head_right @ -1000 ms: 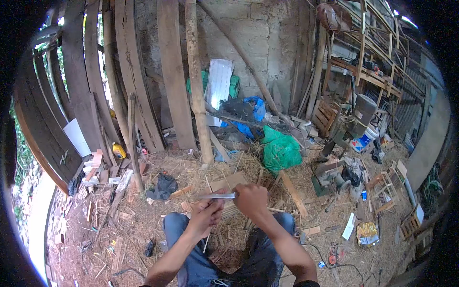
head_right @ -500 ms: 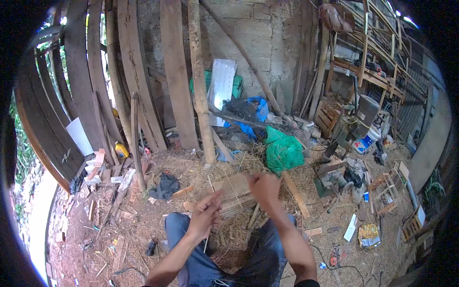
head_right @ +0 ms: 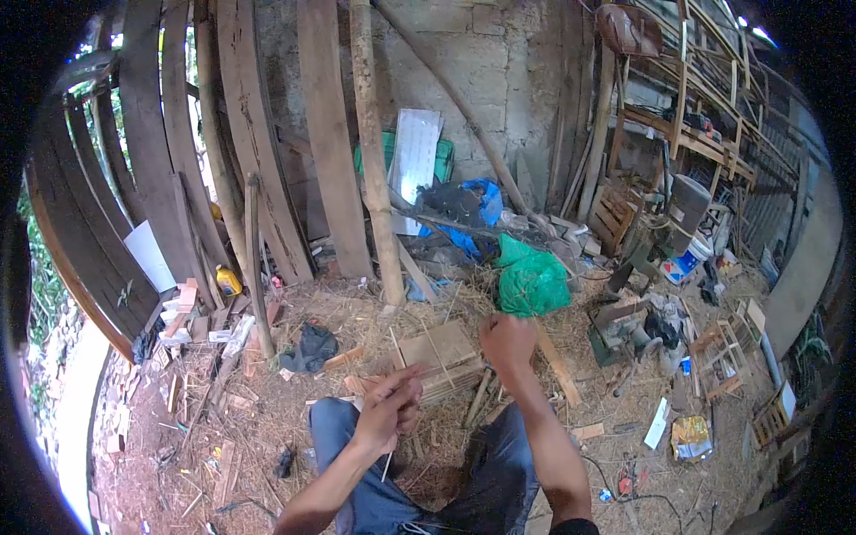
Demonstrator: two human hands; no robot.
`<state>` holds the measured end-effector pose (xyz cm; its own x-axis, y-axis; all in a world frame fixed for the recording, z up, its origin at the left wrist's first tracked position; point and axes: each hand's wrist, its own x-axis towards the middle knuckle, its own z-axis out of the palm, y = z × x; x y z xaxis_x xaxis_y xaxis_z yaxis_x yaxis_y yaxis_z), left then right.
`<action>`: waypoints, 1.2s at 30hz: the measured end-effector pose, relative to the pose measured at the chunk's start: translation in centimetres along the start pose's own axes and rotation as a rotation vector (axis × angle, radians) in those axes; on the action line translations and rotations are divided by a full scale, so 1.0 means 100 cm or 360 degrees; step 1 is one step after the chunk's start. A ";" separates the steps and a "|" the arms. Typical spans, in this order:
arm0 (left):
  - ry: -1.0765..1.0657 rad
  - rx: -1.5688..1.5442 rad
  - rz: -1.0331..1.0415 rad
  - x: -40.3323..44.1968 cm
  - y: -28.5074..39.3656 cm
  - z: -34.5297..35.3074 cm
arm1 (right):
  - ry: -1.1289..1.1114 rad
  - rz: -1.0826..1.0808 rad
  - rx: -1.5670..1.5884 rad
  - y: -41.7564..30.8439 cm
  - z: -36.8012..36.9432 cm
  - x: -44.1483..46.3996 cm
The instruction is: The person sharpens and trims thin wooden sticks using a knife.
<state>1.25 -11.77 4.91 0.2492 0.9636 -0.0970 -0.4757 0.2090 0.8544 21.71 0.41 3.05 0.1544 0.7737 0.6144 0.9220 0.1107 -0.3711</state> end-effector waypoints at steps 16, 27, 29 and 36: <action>0.0034 -0.0023 -0.0073 0.003 -0.004 -0.003 | -0.0160 0.0064 -0.0040 -0.005 -0.009 -0.010; 0.0137 0.0178 0.0077 0.013 -0.003 0.004 | -0.0256 -0.0160 -0.0113 -0.017 0.001 -0.019; 0.0147 0.0260 0.0114 0.014 -0.009 -0.003 | -0.0127 -0.0187 -0.0183 -0.008 -0.001 -0.011; 0.0224 0.0739 0.0446 0.041 -0.039 -0.015 | -0.0266 -0.0400 -0.0076 -0.032 0.003 -0.042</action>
<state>2.83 -8.40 0.37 0.0367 0.9913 0.1264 -0.0784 -0.1232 0.9893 18.03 -2.96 1.42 -0.1374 0.8182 0.5583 0.9402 0.2852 -0.1865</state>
